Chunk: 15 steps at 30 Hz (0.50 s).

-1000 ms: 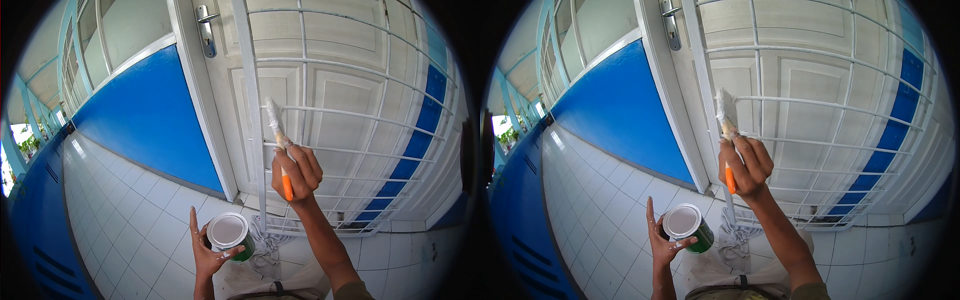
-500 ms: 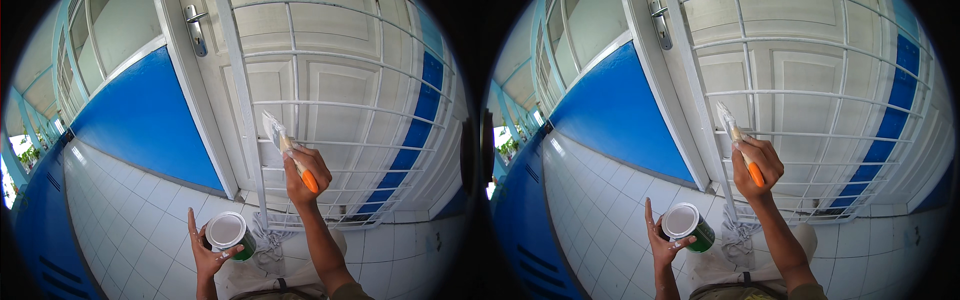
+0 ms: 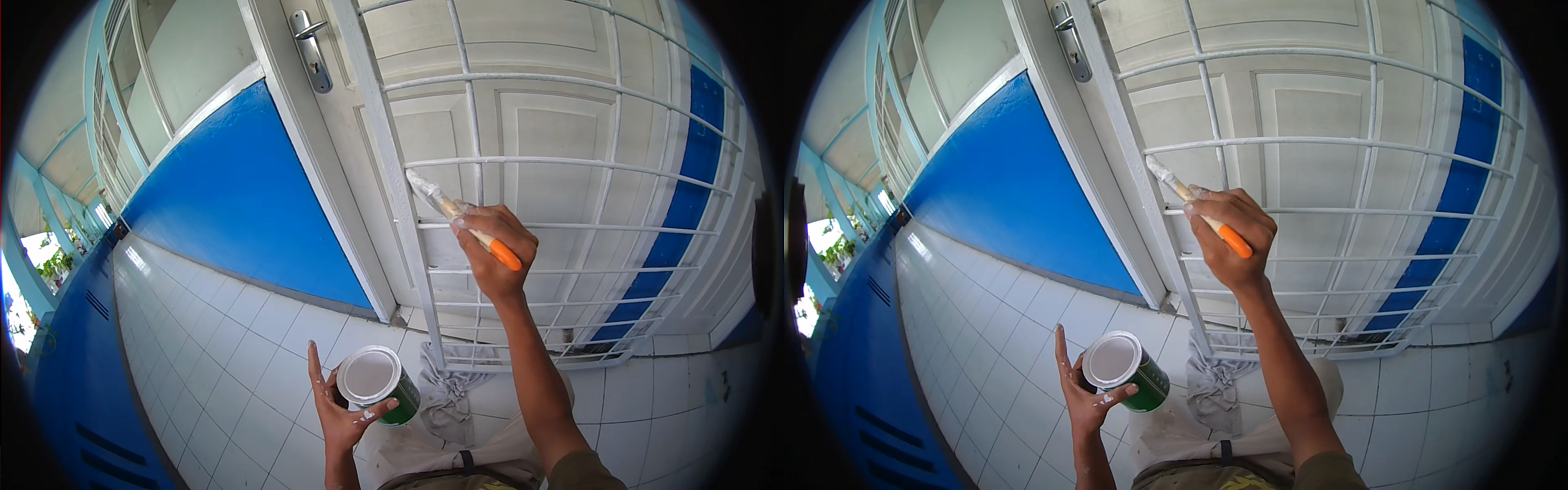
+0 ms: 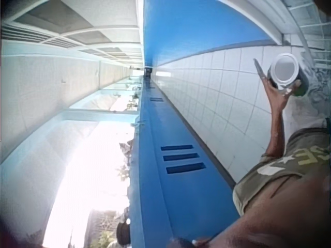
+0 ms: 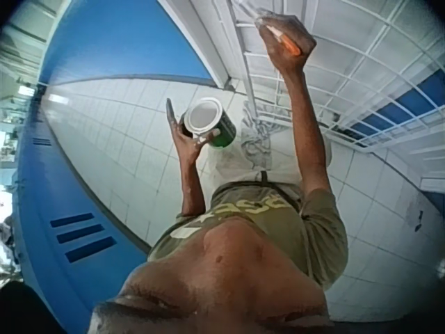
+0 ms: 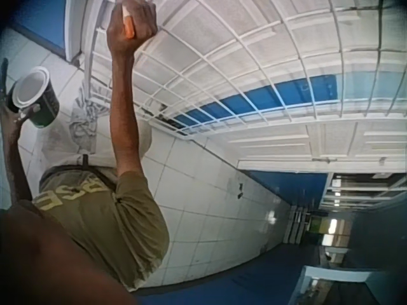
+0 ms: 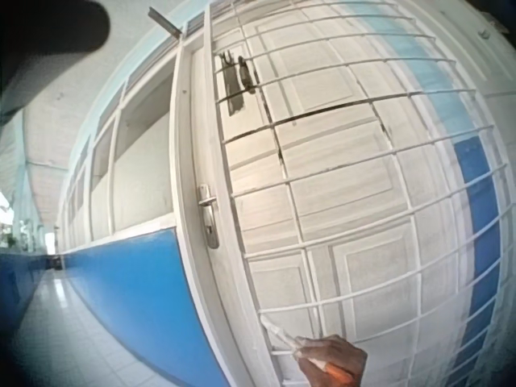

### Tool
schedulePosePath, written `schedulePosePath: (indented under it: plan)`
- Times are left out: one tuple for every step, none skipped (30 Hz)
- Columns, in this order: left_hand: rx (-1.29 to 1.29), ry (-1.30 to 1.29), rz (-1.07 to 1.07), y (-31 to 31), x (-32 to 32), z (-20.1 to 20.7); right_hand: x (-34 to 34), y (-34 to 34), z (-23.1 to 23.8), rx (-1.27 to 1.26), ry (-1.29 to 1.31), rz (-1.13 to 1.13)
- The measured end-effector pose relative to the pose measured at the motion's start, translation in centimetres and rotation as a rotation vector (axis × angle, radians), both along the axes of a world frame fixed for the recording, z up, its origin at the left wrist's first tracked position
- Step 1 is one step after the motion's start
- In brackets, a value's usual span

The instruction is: The person paints the white bars and frame of a door using a paintbrush and white paint.

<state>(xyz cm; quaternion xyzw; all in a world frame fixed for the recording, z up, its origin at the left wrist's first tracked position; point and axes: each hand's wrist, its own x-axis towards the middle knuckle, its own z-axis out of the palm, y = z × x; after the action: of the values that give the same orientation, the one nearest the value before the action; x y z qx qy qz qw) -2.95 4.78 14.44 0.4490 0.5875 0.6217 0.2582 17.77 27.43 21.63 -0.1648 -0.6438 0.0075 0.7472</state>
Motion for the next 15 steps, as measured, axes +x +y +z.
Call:
schedulePosePath:
  plan:
    - [-0.001,0.004,-0.002,0.0,0.0,-0.1,-0.2,-0.4,-0.6,0.026,-0.029,0.012]
    - [0.015,-0.013,0.006,-0.1,0.2,-0.2,0.0,-1.3,-1.0,0.020,-0.010,0.036]
    - [0.030,-0.030,0.015,0.0,0.2,-0.3,0.2,-1.9,-1.3,0.014,0.009,0.061]
    - [0.032,-0.025,0.018,0.1,0.0,-0.2,0.1,-1.6,-1.1,0.016,0.014,0.065]
    - [0.017,-0.015,0.013,0.1,0.1,-0.1,0.3,-1.5,-1.1,-0.020,0.082,0.015]
    - [0.001,-0.004,0.008,0.1,0.2,-0.1,0.6,-1.4,-1.1,-0.057,0.151,-0.034]
    - [-0.007,-0.001,0.003,0.1,0.5,0.0,0.4,-1.2,-1.2,-0.065,0.154,-0.040]
    - [-0.012,0.003,0.002,0.2,0.6,0.3,-0.3,-0.8,-1.2,-0.107,0.149,-0.018]
    - [-0.016,0.007,0.001,0.3,0.7,0.5,-0.9,-0.6,-1.3,-0.149,0.144,0.003]
    - [-0.021,0.014,-0.004,0.3,0.9,0.4,-1.1,-1.1,-1.7,-0.088,0.094,0.034]
    - [-0.016,0.010,0.006,0.2,0.9,0.2,-1.2,-2.3,-2.0,-0.105,0.060,0.025]
    - [-0.012,0.005,0.015,0.2,0.8,0.1,-0.9,-2.7,-2.3,-0.143,0.119,0.041]
    - [-0.013,0.011,0.020,0.3,0.5,0.2,-0.7,-2.7,-2.6,-0.181,0.176,0.057]
    - [-0.022,0.032,0.017,0.3,0.5,0.1,-0.6,-2.4,-2.8,-0.251,0.286,0.095]
    - [-0.030,0.053,0.013,0.2,0.5,-0.1,-0.5,-1.8,-2.8,-0.321,0.395,0.132]
